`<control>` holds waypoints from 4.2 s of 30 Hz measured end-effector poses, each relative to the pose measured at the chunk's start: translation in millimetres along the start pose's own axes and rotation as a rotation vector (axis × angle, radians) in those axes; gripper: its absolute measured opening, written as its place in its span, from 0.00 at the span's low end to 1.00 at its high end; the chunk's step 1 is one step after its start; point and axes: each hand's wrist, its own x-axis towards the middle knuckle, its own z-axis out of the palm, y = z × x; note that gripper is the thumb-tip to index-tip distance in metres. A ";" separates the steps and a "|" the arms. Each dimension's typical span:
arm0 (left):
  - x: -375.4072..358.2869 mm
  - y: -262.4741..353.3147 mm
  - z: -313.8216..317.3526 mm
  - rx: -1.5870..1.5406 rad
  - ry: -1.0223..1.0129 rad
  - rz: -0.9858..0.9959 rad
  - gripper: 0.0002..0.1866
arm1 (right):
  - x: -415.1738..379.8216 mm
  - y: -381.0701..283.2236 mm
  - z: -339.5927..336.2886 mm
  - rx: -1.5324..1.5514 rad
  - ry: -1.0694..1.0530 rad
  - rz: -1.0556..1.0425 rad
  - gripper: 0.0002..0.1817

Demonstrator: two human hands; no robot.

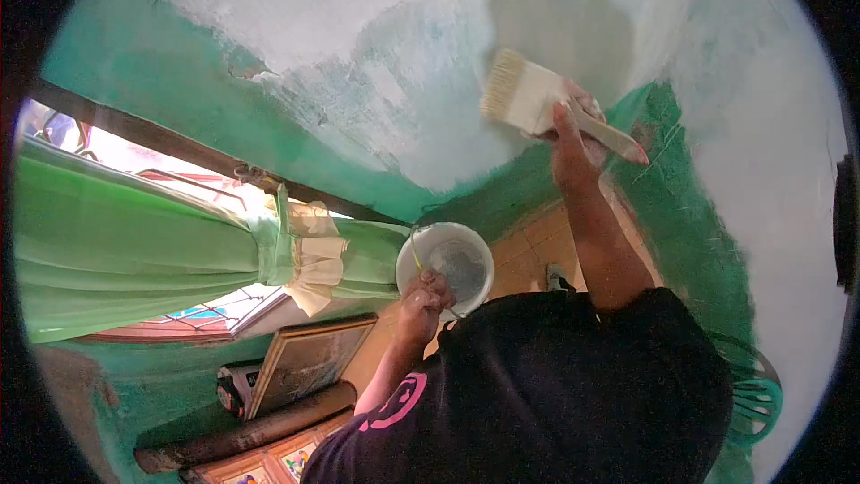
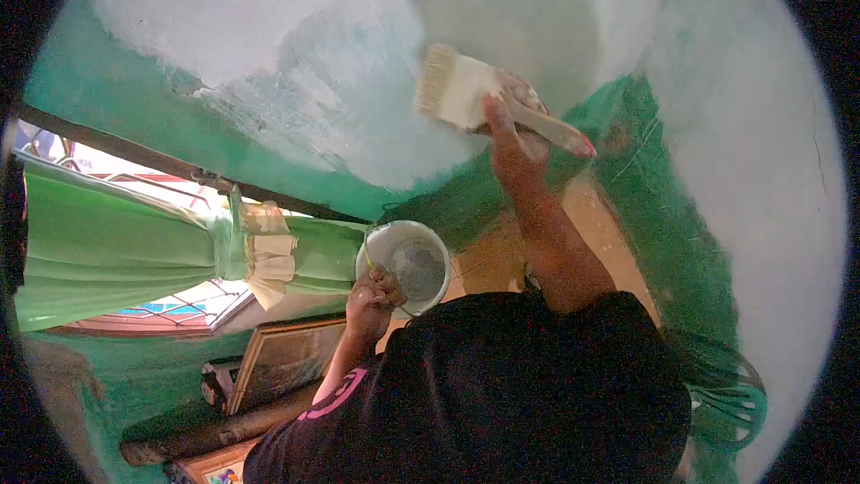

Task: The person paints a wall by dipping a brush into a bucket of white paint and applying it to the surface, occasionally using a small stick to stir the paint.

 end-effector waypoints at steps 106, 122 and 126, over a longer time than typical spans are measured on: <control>95.5 -120.4 211.8 -0.601 0.751 0.820 0.10 | 87.2 -6.0 27.2 -0.379 -1.798 -0.947 0.14; 52.9 -155.0 210.8 -0.599 0.751 0.924 0.10 | 71.0 -37.6 92.2 -0.255 -1.790 -0.831 0.07; 42.6 -155.2 203.1 -0.587 0.714 0.934 0.10 | 69.9 -49.7 99.9 -0.183 -1.509 -1.109 0.06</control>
